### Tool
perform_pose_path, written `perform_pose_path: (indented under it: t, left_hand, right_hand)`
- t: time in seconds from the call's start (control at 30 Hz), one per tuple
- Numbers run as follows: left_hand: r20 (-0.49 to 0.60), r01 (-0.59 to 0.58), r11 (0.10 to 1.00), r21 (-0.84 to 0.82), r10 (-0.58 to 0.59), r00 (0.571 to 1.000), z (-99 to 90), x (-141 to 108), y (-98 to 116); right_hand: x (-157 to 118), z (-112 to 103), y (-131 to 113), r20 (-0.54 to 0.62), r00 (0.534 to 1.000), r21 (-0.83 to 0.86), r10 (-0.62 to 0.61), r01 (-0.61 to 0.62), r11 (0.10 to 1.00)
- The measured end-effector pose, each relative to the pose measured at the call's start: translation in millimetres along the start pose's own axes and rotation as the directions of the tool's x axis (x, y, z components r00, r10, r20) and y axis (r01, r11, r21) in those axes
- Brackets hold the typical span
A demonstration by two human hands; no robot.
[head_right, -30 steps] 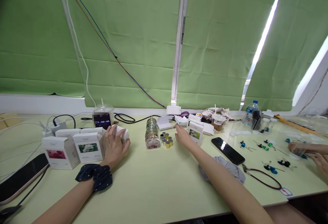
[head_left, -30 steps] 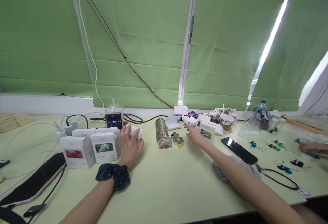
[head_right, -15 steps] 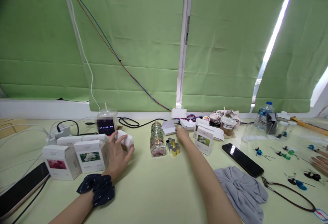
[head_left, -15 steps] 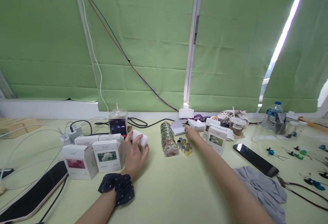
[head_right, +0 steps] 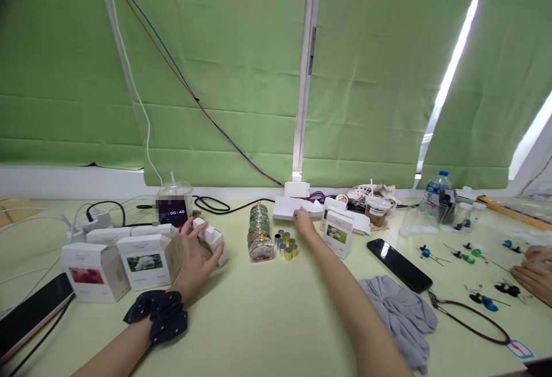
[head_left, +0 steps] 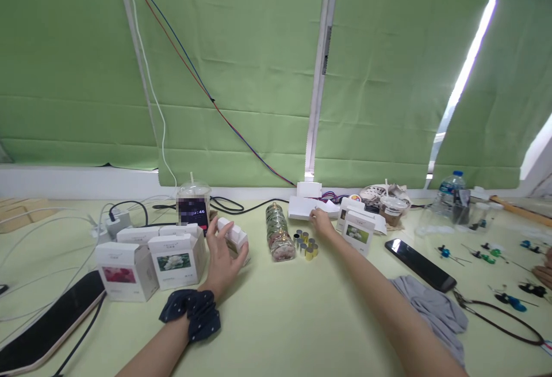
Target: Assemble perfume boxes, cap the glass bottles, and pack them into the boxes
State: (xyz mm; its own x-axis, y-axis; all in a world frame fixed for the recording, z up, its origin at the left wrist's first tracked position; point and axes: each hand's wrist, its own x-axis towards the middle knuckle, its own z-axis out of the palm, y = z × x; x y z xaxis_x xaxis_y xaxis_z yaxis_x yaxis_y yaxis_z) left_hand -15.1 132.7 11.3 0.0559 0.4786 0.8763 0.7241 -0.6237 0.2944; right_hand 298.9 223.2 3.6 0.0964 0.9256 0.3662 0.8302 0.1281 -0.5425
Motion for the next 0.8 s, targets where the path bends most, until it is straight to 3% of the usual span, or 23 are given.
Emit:
perform_pose_path:
  t: [0.2, 0.4, 0.5, 0.67, 0.8]
  left_hand:
    - [0.033, -0.001, 1.000, -0.023, 0.002, 0.999, 3.6, 1, -3]
    - [-0.018, -0.076, 0.996, 0.047, 0.077, 0.997, 0.0, 2, 0]
    - [0.022, -0.140, 0.990, -0.016, 0.140, 0.990, -1.4, -3, 15]
    - [0.249, -0.115, 0.965, -0.234, 0.174, 0.953, 2.2, -18, 53]
    - [0.273, -0.204, 0.947, -0.249, 0.270, 0.923, 3.9, -26, 68]
  right_hand:
    - [-31, -15, -15, -0.122, 0.992, 0.186, -0.010, 0.033, 0.982]
    - [-85, -49, -31, -0.157, 0.981, 0.335, -0.118, 0.165, 0.928]
    - [-121, -65, -37, -0.142, 0.967, 0.411, -0.213, 0.253, 0.876]
    - [-175, -82, -40, -0.083, 0.937, 0.395, -0.339, 0.343, 0.852]
    - [-197, -88, -40, -0.085, 0.897, 0.334, -0.433, 0.435, 0.836]
